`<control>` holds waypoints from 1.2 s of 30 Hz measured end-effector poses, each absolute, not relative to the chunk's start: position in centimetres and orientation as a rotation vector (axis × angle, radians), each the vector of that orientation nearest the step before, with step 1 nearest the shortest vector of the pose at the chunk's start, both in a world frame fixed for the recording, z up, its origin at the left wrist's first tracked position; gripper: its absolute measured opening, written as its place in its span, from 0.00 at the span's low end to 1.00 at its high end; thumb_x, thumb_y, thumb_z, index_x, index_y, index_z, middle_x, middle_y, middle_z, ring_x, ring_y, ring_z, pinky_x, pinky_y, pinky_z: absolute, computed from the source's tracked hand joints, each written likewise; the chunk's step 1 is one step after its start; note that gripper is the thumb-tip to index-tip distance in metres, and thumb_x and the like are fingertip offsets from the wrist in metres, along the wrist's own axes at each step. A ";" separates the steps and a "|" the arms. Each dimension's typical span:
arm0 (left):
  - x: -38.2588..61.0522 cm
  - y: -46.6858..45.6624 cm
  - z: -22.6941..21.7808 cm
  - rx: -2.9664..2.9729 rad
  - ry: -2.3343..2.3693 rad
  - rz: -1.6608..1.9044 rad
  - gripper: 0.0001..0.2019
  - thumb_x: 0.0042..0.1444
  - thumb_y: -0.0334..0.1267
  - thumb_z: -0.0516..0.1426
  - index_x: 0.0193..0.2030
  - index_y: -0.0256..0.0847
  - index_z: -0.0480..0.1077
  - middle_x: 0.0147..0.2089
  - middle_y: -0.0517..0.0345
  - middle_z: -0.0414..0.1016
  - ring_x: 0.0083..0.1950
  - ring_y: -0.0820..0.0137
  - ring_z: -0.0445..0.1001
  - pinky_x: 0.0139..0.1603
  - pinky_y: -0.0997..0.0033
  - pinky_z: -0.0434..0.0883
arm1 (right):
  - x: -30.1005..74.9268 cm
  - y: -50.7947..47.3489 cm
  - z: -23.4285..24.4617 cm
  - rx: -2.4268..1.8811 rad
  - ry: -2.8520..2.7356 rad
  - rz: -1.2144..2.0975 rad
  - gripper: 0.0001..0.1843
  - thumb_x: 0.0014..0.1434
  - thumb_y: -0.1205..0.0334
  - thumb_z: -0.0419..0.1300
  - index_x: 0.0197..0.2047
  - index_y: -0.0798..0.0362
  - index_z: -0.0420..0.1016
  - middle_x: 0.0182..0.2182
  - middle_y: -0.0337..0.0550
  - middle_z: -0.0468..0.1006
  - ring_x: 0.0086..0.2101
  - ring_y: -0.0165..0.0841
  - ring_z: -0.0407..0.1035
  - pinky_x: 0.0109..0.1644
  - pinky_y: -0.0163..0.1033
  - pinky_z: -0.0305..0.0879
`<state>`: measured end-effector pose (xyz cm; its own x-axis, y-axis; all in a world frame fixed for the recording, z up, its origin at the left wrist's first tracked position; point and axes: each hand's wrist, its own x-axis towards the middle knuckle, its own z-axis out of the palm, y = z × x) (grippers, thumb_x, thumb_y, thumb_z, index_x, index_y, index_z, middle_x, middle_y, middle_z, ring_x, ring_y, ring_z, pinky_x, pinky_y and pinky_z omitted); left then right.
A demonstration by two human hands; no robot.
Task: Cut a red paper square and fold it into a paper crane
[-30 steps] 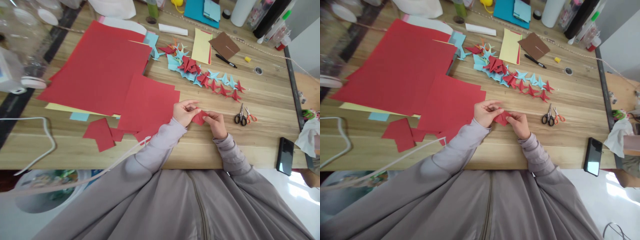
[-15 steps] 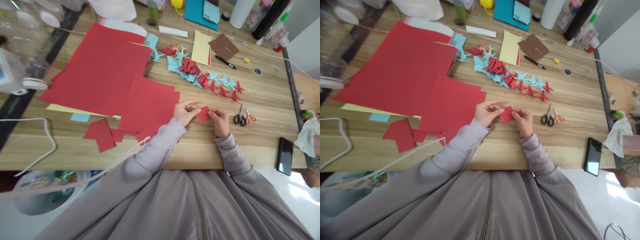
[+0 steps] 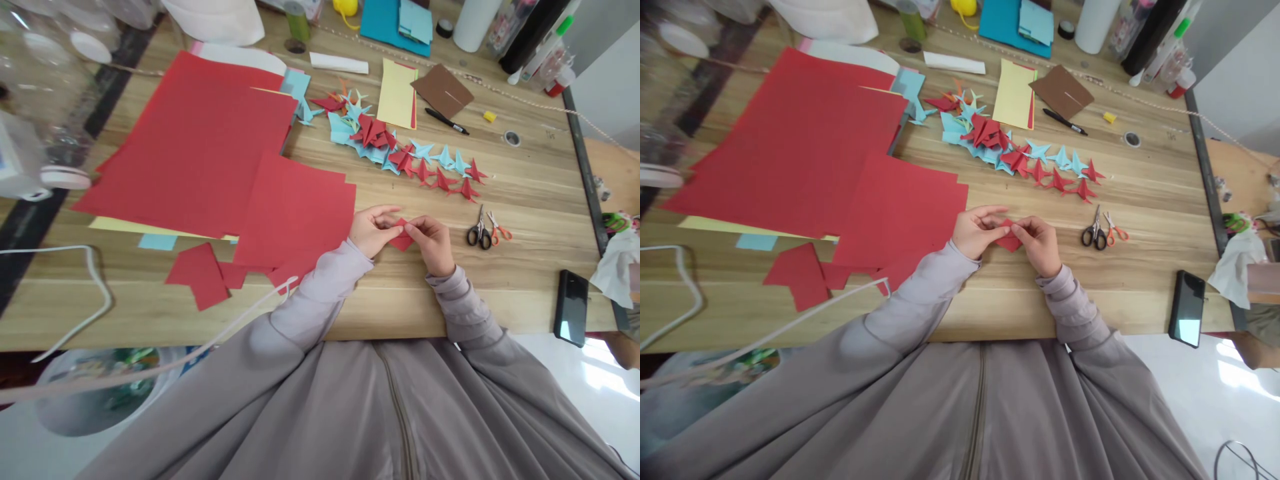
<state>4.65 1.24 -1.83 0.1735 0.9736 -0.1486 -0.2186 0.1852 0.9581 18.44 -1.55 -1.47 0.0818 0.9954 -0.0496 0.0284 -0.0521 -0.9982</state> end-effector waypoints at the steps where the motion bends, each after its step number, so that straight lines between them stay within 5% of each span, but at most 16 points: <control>1: 4.6 1.3 -1.8 0.972 1.004 1.066 0.23 0.32 0.35 0.66 0.41 0.33 0.74 0.26 0.58 0.76 0.27 0.73 0.72 0.31 0.71 0.71 | 18.4 -1.6 -1.4 -1.294 -1.143 1.171 0.12 0.47 0.53 0.66 0.26 0.53 0.74 0.23 0.37 0.75 0.25 0.27 0.67 0.31 0.35 0.64; 10: 4.7 1.4 -2.1 0.892 0.972 1.001 0.17 0.33 0.31 0.63 0.35 0.34 0.76 0.17 0.65 0.68 0.19 0.78 0.64 0.22 0.76 0.62 | 18.4 -1.7 -1.0 -1.294 -1.074 1.172 0.07 0.45 0.59 0.67 0.24 0.53 0.75 0.21 0.35 0.74 0.23 0.26 0.65 0.28 0.33 0.62; 30: 4.2 1.6 -2.0 0.797 0.924 0.950 0.22 0.31 0.28 0.64 0.39 0.32 0.76 0.27 0.55 0.79 0.28 0.70 0.76 0.34 0.70 0.72 | 19.1 -1.5 -1.1 -1.312 -0.997 1.114 0.03 0.44 0.63 0.67 0.23 0.52 0.77 0.21 0.35 0.75 0.23 0.26 0.66 0.30 0.34 0.62; 36: 4.1 1.5 -1.6 0.867 1.017 0.944 0.21 0.32 0.29 0.64 0.39 0.32 0.76 0.21 0.60 0.75 0.22 0.74 0.72 0.28 0.74 0.69 | 19.1 -1.4 -1.0 -1.286 -0.974 1.118 0.02 0.45 0.65 0.67 0.23 0.52 0.77 0.22 0.36 0.76 0.24 0.26 0.66 0.30 0.34 0.62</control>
<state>4.06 1.54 -1.61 0.2337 0.9266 -0.2946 -0.2250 0.3463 0.9107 19.06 -1.42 -0.99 0.2113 0.9758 -0.0567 -0.0769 -0.0413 -0.9962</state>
